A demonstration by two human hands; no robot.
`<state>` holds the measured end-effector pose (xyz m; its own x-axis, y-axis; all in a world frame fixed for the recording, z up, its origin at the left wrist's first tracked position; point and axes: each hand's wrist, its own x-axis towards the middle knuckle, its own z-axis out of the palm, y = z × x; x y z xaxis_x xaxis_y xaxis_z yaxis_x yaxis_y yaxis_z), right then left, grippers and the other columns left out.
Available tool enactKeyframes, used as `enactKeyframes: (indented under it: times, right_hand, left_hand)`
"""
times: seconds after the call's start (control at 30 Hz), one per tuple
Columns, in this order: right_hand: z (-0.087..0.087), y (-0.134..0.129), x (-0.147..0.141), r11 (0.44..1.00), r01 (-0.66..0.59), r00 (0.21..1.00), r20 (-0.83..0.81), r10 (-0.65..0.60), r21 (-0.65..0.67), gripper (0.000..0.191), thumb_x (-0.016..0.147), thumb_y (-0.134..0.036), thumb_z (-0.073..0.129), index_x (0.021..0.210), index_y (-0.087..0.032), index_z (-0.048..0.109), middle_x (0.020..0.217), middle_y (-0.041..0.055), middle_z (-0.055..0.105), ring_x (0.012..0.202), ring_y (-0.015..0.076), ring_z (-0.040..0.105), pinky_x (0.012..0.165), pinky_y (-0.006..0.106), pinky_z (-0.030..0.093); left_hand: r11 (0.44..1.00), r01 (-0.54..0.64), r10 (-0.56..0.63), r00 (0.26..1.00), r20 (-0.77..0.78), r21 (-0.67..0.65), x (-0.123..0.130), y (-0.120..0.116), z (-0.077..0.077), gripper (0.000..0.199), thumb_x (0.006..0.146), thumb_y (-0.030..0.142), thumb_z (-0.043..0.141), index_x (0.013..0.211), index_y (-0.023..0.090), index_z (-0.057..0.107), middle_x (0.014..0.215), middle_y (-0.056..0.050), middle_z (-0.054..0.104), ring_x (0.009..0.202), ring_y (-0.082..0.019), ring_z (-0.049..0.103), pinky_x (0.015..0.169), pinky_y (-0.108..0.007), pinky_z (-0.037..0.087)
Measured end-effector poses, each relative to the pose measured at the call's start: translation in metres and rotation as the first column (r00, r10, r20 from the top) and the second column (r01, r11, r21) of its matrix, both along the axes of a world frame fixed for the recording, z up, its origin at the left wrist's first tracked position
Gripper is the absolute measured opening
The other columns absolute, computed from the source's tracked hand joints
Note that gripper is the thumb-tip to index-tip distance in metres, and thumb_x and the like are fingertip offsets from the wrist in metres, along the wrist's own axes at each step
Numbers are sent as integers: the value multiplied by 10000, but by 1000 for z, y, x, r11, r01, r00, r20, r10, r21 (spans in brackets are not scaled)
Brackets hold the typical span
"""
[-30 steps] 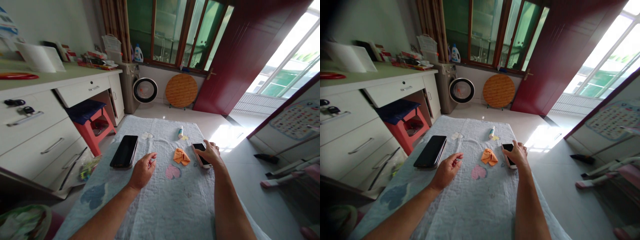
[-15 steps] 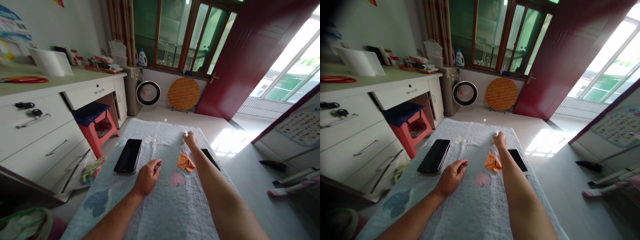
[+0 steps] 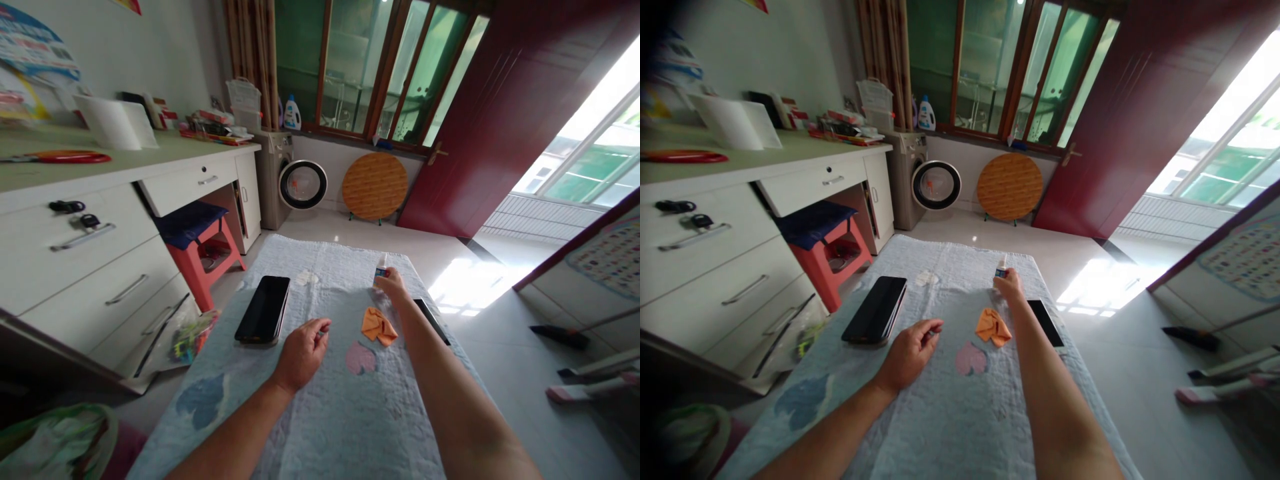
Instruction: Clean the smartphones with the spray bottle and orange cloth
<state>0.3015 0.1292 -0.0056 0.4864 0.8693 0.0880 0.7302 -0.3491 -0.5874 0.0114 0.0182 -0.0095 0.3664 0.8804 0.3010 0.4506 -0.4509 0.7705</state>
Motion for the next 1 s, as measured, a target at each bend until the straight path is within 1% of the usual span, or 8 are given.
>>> enactKeyframes:
  times: [0.1, 0.2, 0.3, 0.47, 0.57, 0.73, 1.0]
  right_hand:
    - [-3, -2, -2, 996, 2, 1000, 30, -5, 87, 235, 642, -272, 563, 856, -180, 529, 775, 3, 535, 715, 152, 483, 634, 249, 370]
    - [-6, -3, -7, 989, -15, 998, 61, 6, 145, 210, 625, -253, 555, 816, -197, 489, 793, -1, 496, 758, 160, 452, 687, 264, 371]
    - [-7, -5, -10, 985, -26, 997, 73, 14, 171, 195, 625, -235, 542, 803, -205, 471, 787, -4, 483, 758, 161, 439, 700, 271, 365]
    - [0, -7, -9, 987, -10, 998, 68, -1, 159, 199, 642, -228, 558, 824, -198, 484, 759, 2, 511, 709, 159, 449, 655, 269, 354]
    - [2, -8, -10, 990, -19, 997, 73, 9, 140, 208, 649, -223, 568, 846, -191, 509, 769, 11, 526, 715, 165, 468, 644, 267, 355]
    - [-2, -8, -15, 993, -35, 996, 87, 26, 111, 171, 655, -214, 589, 813, -177, 537, 758, 24, 545, 719, 171, 485, 641, 269, 357]
    - [-11, -2, -17, 991, -57, 994, 98, 45, 118, 179, 686, -234, 608, 844, -174, 549, 772, 28, 585, 720, 161, 508, 637, 251, 361]
  left_hand:
    - [1000, -2, 2, 1000, 1, -1, 0, 0, 0, 276, 839, 141, 492, 1073, 190, 630, 969, -49, 710, 791, -154, 666, 745, -254, 521]
    - [1000, -4, 4, 1000, 6, 3, 0, 0, -2, 274, 841, 138, 490, 1069, 194, 632, 970, -42, 711, 807, -151, 668, 751, -248, 520]
    - [1000, -3, 3, 1000, 9, 4, 0, 0, -3, 274, 844, 138, 493, 1073, 194, 631, 972, -40, 712, 819, -151, 670, 759, -246, 517]
    - [1000, -2, 2, 1000, 10, -5, 0, -1, -1, 277, 838, 126, 491, 1061, 205, 634, 969, -34, 712, 813, -150, 668, 758, -247, 519]
    - [1000, 4, -4, 1000, 12, 0, 0, -1, 1, 274, 838, 126, 492, 1060, 203, 634, 973, -34, 710, 814, -148, 666, 757, -244, 516]
    - [1000, 9, -9, 1000, 6, -3, 0, 0, -1, 268, 844, 131, 491, 1060, 198, 634, 977, -35, 708, 813, -145, 665, 756, -242, 513]
    - [1000, 13, -13, 1000, -12, 13, 0, -1, 1, 268, 838, 114, 493, 1052, 196, 632, 962, -33, 709, 797, -141, 663, 739, -234, 507]
